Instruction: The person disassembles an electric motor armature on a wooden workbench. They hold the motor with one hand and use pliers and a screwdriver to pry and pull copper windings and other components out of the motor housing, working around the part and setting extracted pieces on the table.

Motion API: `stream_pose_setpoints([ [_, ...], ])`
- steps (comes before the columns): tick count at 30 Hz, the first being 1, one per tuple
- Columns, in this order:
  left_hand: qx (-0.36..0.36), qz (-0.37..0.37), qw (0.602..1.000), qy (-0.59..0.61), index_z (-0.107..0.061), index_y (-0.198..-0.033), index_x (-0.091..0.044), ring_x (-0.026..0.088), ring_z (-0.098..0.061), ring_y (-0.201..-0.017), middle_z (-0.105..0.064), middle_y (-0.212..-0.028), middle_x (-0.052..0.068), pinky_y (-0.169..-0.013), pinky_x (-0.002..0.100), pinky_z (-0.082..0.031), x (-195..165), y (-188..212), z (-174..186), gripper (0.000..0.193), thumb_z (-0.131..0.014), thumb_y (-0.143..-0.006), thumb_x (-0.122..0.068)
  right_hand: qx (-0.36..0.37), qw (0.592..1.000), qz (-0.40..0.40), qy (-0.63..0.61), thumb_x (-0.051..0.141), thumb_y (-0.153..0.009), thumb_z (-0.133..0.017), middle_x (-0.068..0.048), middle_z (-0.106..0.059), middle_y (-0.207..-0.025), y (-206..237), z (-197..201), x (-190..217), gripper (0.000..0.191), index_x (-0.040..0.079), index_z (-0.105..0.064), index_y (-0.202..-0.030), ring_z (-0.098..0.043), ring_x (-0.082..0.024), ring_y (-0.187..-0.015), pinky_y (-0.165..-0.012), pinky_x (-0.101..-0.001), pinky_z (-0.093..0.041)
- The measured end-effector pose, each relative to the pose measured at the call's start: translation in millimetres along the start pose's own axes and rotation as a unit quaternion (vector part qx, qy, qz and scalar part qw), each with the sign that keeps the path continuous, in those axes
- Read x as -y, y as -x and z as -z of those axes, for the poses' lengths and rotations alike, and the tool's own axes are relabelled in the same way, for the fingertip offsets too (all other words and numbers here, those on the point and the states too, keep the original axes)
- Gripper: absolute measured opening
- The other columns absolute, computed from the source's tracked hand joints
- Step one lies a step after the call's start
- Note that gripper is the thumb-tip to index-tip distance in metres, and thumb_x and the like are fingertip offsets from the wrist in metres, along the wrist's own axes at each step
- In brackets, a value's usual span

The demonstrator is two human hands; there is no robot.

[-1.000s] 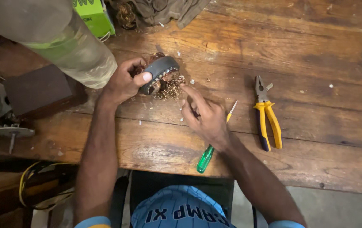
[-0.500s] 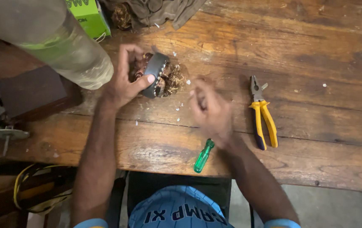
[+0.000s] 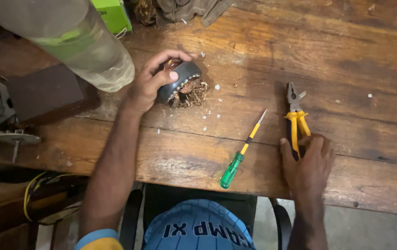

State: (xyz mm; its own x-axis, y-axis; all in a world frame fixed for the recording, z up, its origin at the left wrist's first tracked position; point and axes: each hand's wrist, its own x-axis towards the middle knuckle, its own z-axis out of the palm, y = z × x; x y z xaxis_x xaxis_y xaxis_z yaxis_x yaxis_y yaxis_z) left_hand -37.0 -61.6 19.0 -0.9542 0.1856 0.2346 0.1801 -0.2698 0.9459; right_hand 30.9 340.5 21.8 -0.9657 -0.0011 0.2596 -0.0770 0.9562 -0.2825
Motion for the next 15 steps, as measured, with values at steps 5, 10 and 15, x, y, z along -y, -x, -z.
stream_pose_setpoints([
  [5,0.006,-0.026,1.0,-0.005,-0.061,-0.131,-0.004,0.02,-0.068,-0.116,-0.059,-0.149,0.018,-0.096,0.031,-0.059,-6.3,9.0,0.4,0.039,-0.057,-0.094,-0.015,0.023,0.996,0.071,0.048,0.032,-0.099,-0.078,-0.021,-0.064,-0.108,-16.0,16.8,-9.5,0.033,0.004,-0.066,-0.109,-0.062,-0.041,-0.1,-0.086,-0.0495,-0.049],
  [10,-0.03,-0.025,0.999,-0.027,-0.063,-0.125,-0.002,0.021,-0.068,-0.118,-0.063,-0.141,0.021,-0.096,0.033,-0.061,-0.5,8.6,-1.8,0.03,-0.064,-0.098,-0.016,0.132,0.823,-0.238,-0.498,0.03,-0.099,-0.061,-0.017,-0.067,-0.099,-1.4,39.8,0.6,0.039,-0.001,-0.064,-0.123,-0.066,-0.033,-0.086,-0.079,-0.0421,-0.054],
  [15,0.001,-0.038,0.999,-0.037,-0.067,-0.122,-0.003,0.02,-0.071,-0.112,-0.067,-0.138,0.017,-0.095,0.032,-0.062,0.4,4.8,-3.2,0.027,-0.07,-0.098,-0.015,0.449,0.506,-0.187,-0.713,0.019,-0.1,-0.065,-0.023,-0.068,-0.09,44.9,27.4,47.7,0.033,-0.012,-0.06,-0.112,-0.07,-0.034,-0.073,-0.059,-0.0433,-0.057],
])
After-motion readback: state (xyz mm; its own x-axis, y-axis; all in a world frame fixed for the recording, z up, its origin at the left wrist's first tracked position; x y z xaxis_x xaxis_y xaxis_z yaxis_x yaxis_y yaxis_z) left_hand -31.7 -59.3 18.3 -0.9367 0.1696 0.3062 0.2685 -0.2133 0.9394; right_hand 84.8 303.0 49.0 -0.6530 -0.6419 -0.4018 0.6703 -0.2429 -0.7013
